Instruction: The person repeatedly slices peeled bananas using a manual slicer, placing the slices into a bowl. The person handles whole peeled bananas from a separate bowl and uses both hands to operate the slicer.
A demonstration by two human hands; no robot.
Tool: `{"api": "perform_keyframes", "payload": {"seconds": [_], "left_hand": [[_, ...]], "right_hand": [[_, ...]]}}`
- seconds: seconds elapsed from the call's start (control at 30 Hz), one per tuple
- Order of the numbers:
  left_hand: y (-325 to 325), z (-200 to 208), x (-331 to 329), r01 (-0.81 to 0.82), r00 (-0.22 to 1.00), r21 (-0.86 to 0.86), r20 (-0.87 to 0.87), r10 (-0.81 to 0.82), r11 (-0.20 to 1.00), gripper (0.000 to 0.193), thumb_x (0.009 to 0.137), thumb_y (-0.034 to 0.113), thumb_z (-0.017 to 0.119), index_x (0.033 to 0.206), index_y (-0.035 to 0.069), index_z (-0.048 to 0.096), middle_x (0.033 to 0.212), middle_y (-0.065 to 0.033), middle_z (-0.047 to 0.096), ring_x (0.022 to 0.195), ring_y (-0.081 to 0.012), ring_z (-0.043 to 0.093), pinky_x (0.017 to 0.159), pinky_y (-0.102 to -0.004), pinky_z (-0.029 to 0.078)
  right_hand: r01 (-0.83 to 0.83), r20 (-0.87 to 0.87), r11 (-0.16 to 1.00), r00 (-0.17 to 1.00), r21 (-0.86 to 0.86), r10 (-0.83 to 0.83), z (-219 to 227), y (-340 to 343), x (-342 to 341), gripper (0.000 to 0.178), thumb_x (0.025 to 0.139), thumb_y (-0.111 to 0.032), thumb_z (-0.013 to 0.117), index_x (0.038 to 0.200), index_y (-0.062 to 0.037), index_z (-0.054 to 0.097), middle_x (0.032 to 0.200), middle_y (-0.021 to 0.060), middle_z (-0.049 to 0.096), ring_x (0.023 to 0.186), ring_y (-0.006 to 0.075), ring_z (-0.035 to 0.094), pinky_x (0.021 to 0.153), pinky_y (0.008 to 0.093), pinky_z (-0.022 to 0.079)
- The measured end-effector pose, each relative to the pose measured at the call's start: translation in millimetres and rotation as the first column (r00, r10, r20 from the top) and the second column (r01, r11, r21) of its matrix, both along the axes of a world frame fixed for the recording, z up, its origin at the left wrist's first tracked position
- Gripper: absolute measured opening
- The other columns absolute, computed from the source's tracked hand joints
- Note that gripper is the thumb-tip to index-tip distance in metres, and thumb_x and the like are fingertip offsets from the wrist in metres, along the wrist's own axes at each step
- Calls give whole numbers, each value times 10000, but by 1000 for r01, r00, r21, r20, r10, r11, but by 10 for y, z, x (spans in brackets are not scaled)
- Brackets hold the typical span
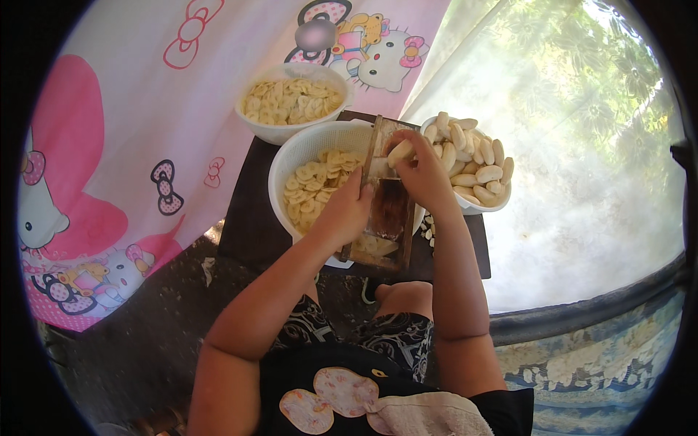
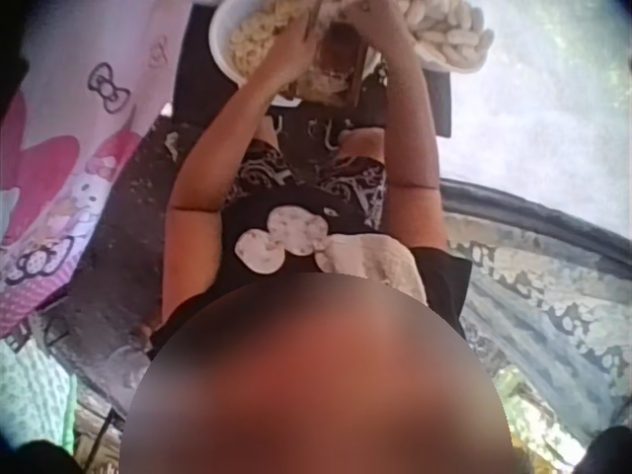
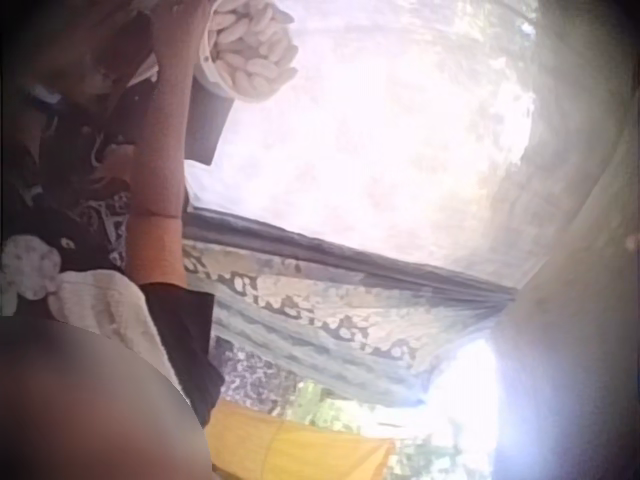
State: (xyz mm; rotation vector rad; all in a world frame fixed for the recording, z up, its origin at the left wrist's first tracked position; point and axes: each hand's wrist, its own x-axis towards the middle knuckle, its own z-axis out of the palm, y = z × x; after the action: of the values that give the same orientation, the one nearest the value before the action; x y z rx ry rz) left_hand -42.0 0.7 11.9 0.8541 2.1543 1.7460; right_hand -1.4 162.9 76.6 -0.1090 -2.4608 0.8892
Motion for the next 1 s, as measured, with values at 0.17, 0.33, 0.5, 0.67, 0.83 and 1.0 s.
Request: {"api": "perform_keyframes", "payload": {"seconds": [0.17,0.33,0.5,0.67,0.83,1.0], "left_hand": [[13,-54,-23,23,999,40,23,-24,999,509,1004,240,449,1426,-35,379,1226,-325,585,1181,-448,559,1004,-462,422],[60,-119,-39,-5,1000,73,-9,6,997,533,1010,256,428,1452,-33,352,1273,-323,562,1209,-439,545,1034,-452,409],[63,-130,-27,-2,1000,-81,28,4,997,542,1018,256,407,1463,-44,330,1321,-327,529,1240,-433,524,1052,-440,394],[46,-125,-34,58,998,11,17,-58,998,538,1022,252,402,1461,-49,327,1310,-333,532,1229,-449,524,1043,-451,400],[57,-106,-29,13,1000,-28,-24,-13,1000,549,1021,258,399,1468,-48,312,1297,-337,539,1212,-452,536,1032,-462,408],[43,-83,10,2,1000,-60,21,-1,998,558,1019,267,396,1482,-30,302,1290,-340,542,1201,-449,545,1028,-469,410]], "right_hand": [[175,20,984,985,-41,-174,10,-80,-5,464,841,-123,708,1281,-73,572,1078,121,672,938,222,645,822,338,508],[145,92,990,985,1,-144,120,-468,607,470,837,-124,715,1288,-58,598,1116,162,675,984,273,670,857,358,521],[172,-3,964,985,200,-175,40,-616,852,477,832,-136,719,1284,-42,600,1130,180,672,1002,340,663,877,404,516],[218,-198,966,962,138,-189,-80,51,-208,439,838,-201,715,1222,-11,620,1004,231,679,940,375,657,818,409,504],[175,-98,979,981,106,-165,-1,-44,-37,482,814,-189,743,1234,8,609,1032,223,686,946,335,671,819,389,508],[136,16,976,990,169,-141,-77,-455,730,509,791,-114,760,1270,-32,608,1086,197,686,992,299,679,845,389,515]]}}
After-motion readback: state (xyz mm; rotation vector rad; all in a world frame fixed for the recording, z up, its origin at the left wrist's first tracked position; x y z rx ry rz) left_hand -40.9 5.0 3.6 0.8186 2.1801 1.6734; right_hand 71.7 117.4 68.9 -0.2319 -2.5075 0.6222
